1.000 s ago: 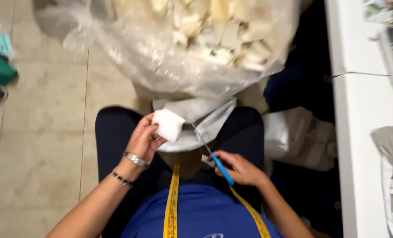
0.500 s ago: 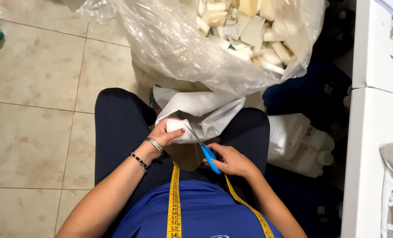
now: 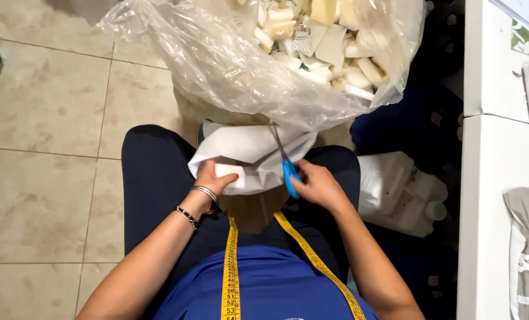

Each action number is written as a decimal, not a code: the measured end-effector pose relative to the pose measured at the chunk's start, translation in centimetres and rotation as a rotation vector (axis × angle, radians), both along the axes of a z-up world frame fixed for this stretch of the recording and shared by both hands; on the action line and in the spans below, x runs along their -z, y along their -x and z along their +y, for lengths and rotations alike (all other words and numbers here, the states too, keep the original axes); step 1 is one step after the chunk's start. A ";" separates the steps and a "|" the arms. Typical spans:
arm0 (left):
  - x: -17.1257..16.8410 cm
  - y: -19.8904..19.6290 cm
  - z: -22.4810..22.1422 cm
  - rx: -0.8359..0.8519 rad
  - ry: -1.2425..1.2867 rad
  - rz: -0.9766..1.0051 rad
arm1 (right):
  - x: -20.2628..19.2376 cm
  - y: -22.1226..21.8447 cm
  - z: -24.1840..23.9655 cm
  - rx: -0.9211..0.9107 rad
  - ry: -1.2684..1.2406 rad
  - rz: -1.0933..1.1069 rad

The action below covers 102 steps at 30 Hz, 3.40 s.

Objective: Picking small pieces of foam from a bag and cutting them with scissors

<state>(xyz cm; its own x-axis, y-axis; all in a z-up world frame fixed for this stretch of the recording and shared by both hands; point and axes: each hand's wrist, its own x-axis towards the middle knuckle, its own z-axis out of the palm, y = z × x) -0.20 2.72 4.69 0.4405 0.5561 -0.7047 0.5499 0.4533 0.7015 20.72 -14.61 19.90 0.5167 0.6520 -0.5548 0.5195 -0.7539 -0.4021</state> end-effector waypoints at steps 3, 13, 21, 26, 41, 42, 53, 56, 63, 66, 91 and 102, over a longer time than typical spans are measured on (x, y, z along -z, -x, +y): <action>-0.3 -1.1 0.9 0.311 -0.160 -0.054 | 0.0 0.5 -1.2 -0.175 -0.083 0.036; -2.5 -4.5 5.3 0.323 0.186 -0.193 | 8.2 0.8 1.2 -0.614 -0.135 0.101; -6.4 -1.7 7.4 -0.174 0.234 -0.411 | 0.9 1.7 -0.1 -0.750 -0.070 -0.097; -3.5 -1.1 7.0 -0.245 0.351 -0.520 | -2.0 3.1 -0.2 -0.617 -0.132 0.057; -8.7 3.1 9.0 -0.513 0.291 -0.552 | -2.2 0.5 -0.6 -0.602 0.065 -0.147; -8.5 3.6 8.7 -0.488 0.304 -0.558 | -2.7 -0.4 -1.8 -0.577 0.073 -0.157; -24.3 -1.0 9.6 0.944 -0.711 0.319 | -4.4 1.5 -6.4 -0.597 -0.488 -0.152; -22.5 -6.9 10.4 1.481 -0.507 0.774 | -9.7 3.6 -5.6 -0.631 -0.402 -0.121; -17.7 -5.3 11.1 1.577 -0.431 0.523 | -9.6 2.9 -7.9 -0.627 -0.318 -0.121; -19.0 -2.8 10.2 1.268 -0.758 0.519 | -9.1 2.2 -7.9 -0.613 -0.389 -0.165; -3.8 -3.8 7.8 0.955 -1.282 0.385 | 12.4 -1.4 5.7 -0.239 0.143 -0.349; 1.2 -0.4 -2.7 1.447 -0.994 0.259 | 10.2 -2.7 4.0 -0.028 -0.060 -0.612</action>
<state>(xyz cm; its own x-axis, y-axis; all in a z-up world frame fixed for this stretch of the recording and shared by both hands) 0.25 0.07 3.47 0.8623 0.0801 -0.5001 0.2172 -0.9505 0.2222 23.44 -10.59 9.69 0.7122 0.6908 -0.1247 0.6887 -0.7220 -0.0660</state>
